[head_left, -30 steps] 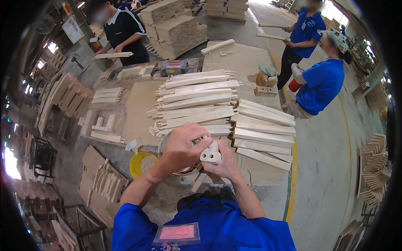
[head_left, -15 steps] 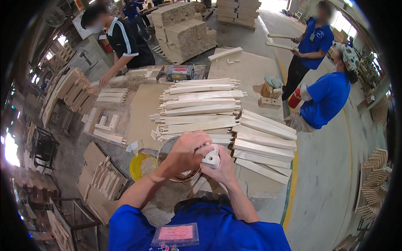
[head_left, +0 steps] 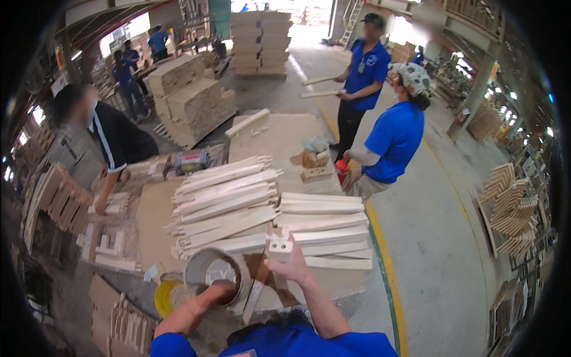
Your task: The person inserts small wooden dowels into pre-drilled holes on short wooden blocks in a factory setting. They repeatedly pick up dowels from a container, align them with the holes, and push them in by hand. Finished blocks are placed on a nearby stack. Other workers are visible in the background performing similar tasks.
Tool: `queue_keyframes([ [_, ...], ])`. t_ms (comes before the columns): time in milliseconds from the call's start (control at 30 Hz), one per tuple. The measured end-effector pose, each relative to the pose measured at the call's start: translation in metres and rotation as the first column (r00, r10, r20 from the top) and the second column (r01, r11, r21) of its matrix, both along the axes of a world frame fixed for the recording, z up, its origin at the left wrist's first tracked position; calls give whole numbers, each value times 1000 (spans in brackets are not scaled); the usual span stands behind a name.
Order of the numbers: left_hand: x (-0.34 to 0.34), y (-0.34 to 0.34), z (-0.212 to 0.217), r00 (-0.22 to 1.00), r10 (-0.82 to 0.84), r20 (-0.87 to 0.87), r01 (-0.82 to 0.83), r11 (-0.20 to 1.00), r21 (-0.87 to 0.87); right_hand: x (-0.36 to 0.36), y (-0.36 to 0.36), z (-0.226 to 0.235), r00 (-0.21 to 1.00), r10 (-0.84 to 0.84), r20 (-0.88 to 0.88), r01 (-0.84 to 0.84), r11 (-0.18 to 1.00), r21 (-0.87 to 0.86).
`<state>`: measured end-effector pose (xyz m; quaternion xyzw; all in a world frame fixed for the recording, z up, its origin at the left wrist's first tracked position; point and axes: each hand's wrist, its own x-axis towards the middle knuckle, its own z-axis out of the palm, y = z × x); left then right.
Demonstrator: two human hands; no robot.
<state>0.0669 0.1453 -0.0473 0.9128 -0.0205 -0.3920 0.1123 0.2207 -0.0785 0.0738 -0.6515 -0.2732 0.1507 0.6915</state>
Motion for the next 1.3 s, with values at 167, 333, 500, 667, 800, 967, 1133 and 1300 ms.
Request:
queue_keyframes([
  [167,21,10,2,980,-35,-196,36,999,1,-8,-12,-5,999,6,-35,-7,1000,-27],
  [333,17,34,-3,972,145,186,-123,985,-123,-12,-15,-11,1000,-9,-11,9,1000,-2],
  [500,7,50,59,468,840,-274,-591,67,-804,-16,-11,-5,999,14,35,-10,994,-108],
  [667,30,6,169,247,898,-364,-180,-326,-928,-19,5,-13,980,-115,161,150,962,-228],
  [800,33,-11,206,307,946,107,-134,154,-979,-29,36,-7,986,-163,-30,158,981,-116],
  [967,36,-21,217,415,906,-77,-180,-1,-984,-34,40,-1,978,-173,113,191,967,-170],
  [1133,41,-25,206,375,917,138,-271,251,-929,-38,45,0,977,-148,154,171,974,-146],
  [1300,44,-35,222,325,782,532,-229,611,-758,-43,49,-2,983,-146,113,165,971,-175],
])
